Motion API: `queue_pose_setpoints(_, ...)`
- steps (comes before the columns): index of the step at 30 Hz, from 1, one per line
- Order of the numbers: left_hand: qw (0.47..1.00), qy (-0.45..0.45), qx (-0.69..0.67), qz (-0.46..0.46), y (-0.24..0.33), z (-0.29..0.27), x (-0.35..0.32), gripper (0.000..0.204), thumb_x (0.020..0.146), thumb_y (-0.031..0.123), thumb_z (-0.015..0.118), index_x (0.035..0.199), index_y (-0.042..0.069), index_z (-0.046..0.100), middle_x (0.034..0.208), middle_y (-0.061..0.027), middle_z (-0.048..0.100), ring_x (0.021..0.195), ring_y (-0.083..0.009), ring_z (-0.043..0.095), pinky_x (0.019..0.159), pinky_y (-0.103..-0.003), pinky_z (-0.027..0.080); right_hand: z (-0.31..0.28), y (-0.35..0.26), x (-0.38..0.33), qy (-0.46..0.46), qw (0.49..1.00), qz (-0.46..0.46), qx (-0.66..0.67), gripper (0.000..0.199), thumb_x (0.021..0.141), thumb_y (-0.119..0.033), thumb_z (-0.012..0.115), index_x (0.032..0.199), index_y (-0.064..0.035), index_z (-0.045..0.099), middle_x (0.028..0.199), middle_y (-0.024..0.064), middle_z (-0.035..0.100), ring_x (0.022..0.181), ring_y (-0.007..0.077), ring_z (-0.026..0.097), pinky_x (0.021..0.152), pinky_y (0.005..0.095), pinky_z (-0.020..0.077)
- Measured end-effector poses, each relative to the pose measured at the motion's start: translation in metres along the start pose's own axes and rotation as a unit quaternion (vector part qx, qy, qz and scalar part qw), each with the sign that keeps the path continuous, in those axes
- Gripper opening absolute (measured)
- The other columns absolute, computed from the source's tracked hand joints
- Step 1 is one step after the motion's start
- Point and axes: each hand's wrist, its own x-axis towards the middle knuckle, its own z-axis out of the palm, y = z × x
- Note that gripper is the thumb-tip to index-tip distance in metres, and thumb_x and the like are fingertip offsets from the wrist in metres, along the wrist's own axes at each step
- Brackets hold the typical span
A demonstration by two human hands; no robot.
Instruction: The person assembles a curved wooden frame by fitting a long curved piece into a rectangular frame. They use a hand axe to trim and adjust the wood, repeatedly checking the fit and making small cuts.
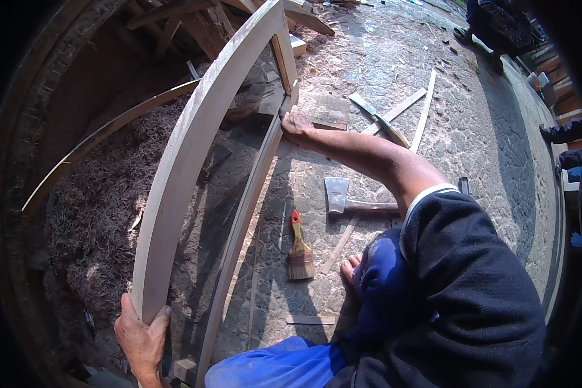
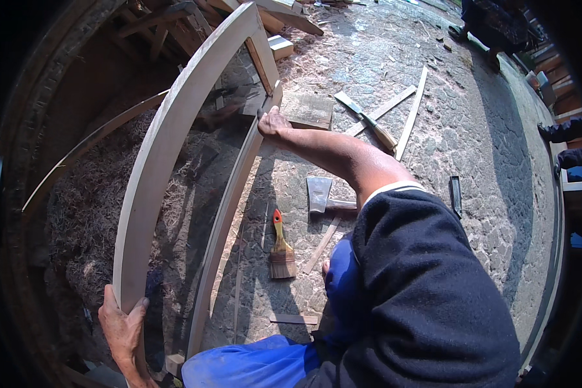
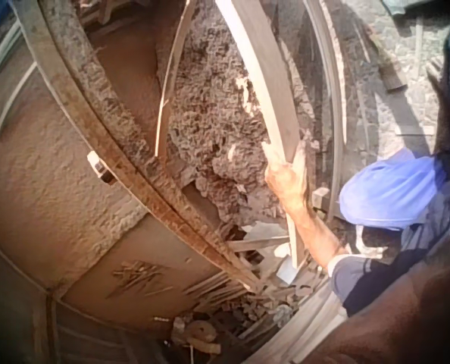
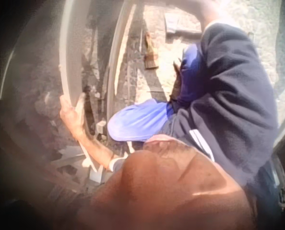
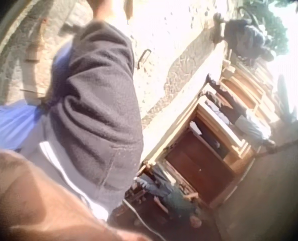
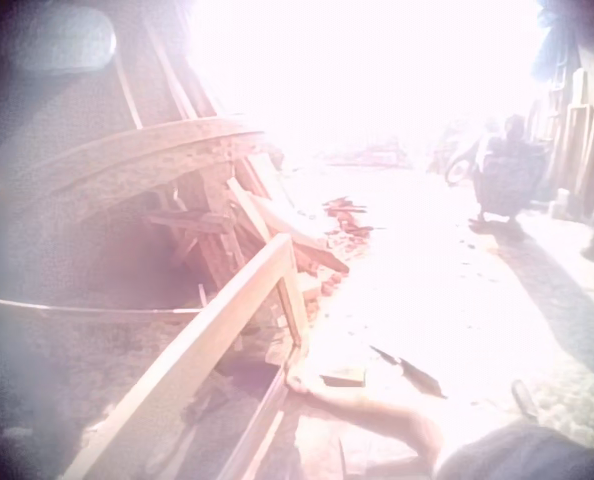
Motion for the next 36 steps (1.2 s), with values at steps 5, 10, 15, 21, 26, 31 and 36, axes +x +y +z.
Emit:
queue_pose_setpoints(5, 0.999, 0.012, 0.033, -0.015, 0.028, 0.008, 0.014, 0.049, 0.071, 0.017, 0.089, 0.104, 0.001, 0.058, 0.092, -0.0212, 0.074, 0.09, -0.0419, 0.073, 0.08, -0.046, 0.054, 0.047, 0.064, -0.063, -0.172, 0.894, 0.128, 0.394, 0.114, 0.09, -0.073, 0.063, 0.166, -0.009, 0.005, 0.163, 0.0261, 0.029, 0.14, 0.0499, 0.045, 0.107, 0.0728, 0.0404)
queue_pose_setpoints(10, 0.998, 0.043, 0.052, -0.003, 0.044, 0.019, 0.015, 0.047, 0.072, 0.02, 0.091, 0.103, 0.001, 0.061, 0.088, -0.0179, 0.075, 0.083, -0.0345, 0.075, 0.075, -0.04, 0.056, 0.116, 0.076, -0.102, -0.258, 0.773, 0.045, 0.578, 0.117, 0.083, -0.078, 0.069, 0.164, -0.0139, 0.014, 0.159, 0.0201, 0.036, 0.143, 0.0448, 0.044, 0.114, 0.0685, 0.0354)
queue_pose_setpoints(15, 0.998, 0.044, 0.046, -0.021, 0.044, 0.019, 0.011, 0.041, 0.072, 0.015, 0.089, 0.101, 0.0, 0.064, 0.085, -0.0162, 0.075, 0.077, -0.0287, 0.074, 0.074, -0.038, 0.056, 0.137, 0.056, -0.111, -0.187, 0.794, -0.002, 0.579, 0.098, 0.087, -0.075, 0.069, 0.148, -0.0063, 0.034, 0.132, 0.0123, 0.051, 0.121, 0.0264, 0.057, 0.091, 0.054, 0.0585)
queue_pose_setpoints(21, 0.997, 0.055, 0.023, -0.04, 0.056, 0.01, -0.001, 0.041, 0.073, 0.013, 0.09, 0.102, -0.004, 0.066, 0.086, -0.017, 0.074, 0.075, -0.0265, 0.071, 0.072, -0.037, 0.056, 0.127, 0.057, -0.119, -0.189, 0.825, 0.005, 0.533, 0.098, 0.09, -0.075, 0.064, 0.15, -0.0056, 0.029, 0.134, 0.0162, 0.049, 0.121, 0.0299, 0.057, 0.088, 0.0539, 0.0589)
queue_pose_setpoints(26, 0.996, 0.044, 0.077, -0.013, 0.052, 0.018, 0.007, 0.042, 0.071, 0.012, 0.088, 0.102, -0.003, 0.064, 0.084, -0.0175, 0.073, 0.076, -0.0292, 0.073, 0.073, -0.038, 0.056, 0.125, 0.062, -0.126, -0.188, 0.823, 0.025, 0.536, 0.1, 0.091, -0.077, 0.06, 0.151, -0.0069, 0.023, 0.135, 0.0175, 0.047, 0.124, 0.0326, 0.056, 0.088, 0.0567, 0.0599)
queue_pose_setpoints(31, 0.997, 0.042, 0.064, -0.018, 0.045, 0.018, 0.01, 0.042, 0.07, 0.01, 0.088, 0.102, -0.002, 0.063, 0.084, -0.0174, 0.073, 0.076, -0.03, 0.072, 0.073, -0.038, 0.055, 0.121, 0.057, -0.124, -0.197, 0.815, 0.013, 0.544, 0.099, 0.091, -0.077, 0.06, 0.151, -0.0087, 0.021, 0.137, 0.0163, 0.044, 0.123, 0.0319, 0.056, 0.085, 0.0593, 0.0616)
queue_pose_setpoints(36, 0.995, 0.053, -0.014, -0.082, 0.047, 0.012, 0.0, 0.041, 0.075, 0.008, 0.092, 0.106, -0.008, 0.07, 0.088, -0.0134, 0.074, 0.076, -0.0197, 0.066, 0.071, -0.034, 0.056, 0.128, 0.059, -0.124, -0.189, 0.823, -0.011, 0.536, 0.099, 0.092, -0.078, 0.058, 0.149, -0.0045, 0.023, 0.134, 0.0183, 0.046, 0.124, 0.0303, 0.054, 0.088, 0.0559, 0.0586)
